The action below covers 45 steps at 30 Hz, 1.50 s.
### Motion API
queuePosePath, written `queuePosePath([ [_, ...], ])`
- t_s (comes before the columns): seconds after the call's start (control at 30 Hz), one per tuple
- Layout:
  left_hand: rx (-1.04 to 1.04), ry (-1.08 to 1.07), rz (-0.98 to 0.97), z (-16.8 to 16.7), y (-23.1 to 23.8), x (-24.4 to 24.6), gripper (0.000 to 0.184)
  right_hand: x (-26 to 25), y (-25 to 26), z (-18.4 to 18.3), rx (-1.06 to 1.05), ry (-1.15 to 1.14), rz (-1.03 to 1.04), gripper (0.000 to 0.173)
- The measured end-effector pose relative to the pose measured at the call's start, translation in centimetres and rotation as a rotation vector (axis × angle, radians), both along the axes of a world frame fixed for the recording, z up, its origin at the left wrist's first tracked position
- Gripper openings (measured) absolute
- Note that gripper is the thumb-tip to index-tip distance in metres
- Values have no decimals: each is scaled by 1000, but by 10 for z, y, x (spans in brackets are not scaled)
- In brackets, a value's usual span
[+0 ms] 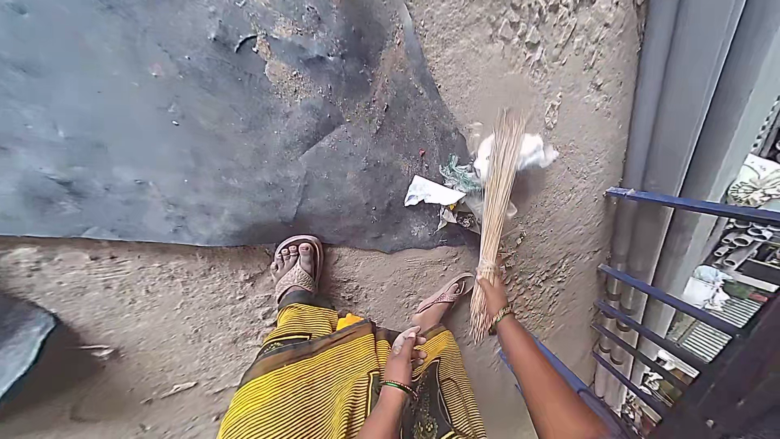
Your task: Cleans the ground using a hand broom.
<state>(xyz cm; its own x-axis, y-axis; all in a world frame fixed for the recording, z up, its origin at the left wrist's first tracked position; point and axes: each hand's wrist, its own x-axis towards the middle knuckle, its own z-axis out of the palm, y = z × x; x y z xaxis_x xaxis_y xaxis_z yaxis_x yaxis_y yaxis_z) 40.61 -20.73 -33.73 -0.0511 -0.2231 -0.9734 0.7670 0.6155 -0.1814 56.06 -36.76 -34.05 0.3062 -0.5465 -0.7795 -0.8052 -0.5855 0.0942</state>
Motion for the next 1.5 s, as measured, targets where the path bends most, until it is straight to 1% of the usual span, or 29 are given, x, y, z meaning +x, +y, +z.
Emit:
queuePosePath([
  [0.07,1,3,2,0,1,3,34,-36,-12,18,-32,32,-58,59],
  [0.17,-2,4,7,1,3,6,34,-89,-23,53,-75,58,-123,61],
  [0.27,1,5,15,1,3,10,34,-126,-14,89,-133,-48,-162,60],
  [0.33,8,1,20,1,3,13,34,-128,-3,98,-122,-171,-177,60],
  [0.4,10,0,18,3,1,13,33,-98,14,88,-86,-286,-178,62],
  [0.43,8,-4,10,3,0,14,33,-72,23,75,-58,-347,-164,62],
  [0.5,9,-11,-14,3,-2,13,33,-8,37,34,68,-461,-99,59],
  [0.57,17,-25,-40,2,-1,10,34,69,54,-11,178,-548,-45,55],
  [0.63,32,-34,-59,0,-2,6,35,142,66,-45,229,-550,-2,54],
  [0.67,39,-32,-67,-1,-2,3,35,170,66,-59,229,-544,-3,53],
  [0.7,47,-30,-73,-1,-2,0,35,188,64,-70,208,-538,-22,51],
  [0.77,59,-23,-80,-2,-3,-4,35,198,52,-77,139,-470,-81,50],
  [0.83,63,-14,-80,-1,-4,-4,36,174,29,-74,82,-393,-100,52],
  [0.9,63,-6,-63,-2,-6,-3,36,125,0,-77,37,-360,-109,53],
  [0.97,74,-9,-45,-2,-5,-1,36,69,-10,-73,-13,-346,-218,51],
  [1.03,78,-14,-29,-2,-4,1,36,16,2,-59,-83,-354,-347,47],
  [1.1,76,-6,-22,-1,-4,3,35,-31,14,-47,-133,-358,-440,51],
  [1.17,67,-5,-31,-2,-4,5,35,-54,36,-34,-143,-437,-514,51],
  [1.2,65,-7,-43,-2,-4,5,36,-56,46,-30,-125,-495,-523,51],
  [1.23,66,-10,-55,-2,-4,4,36,-51,55,-27,-92,-564,-516,51],
  [1.3,60,-14,-77,-2,-4,2,36,-13,69,-28,-14,-673,-461,50],
  [1.33,57,-14,-85,-1,-4,1,36,15,69,-34,3,-700,-406,47],
  [1.43,61,-14,-89,-4,-4,-4,36,120,51,-61,70,-695,-238,55],
  [1.5,70,-19,-88,-6,-4,-10,36,187,34,-74,65,-668,-225,53],
])
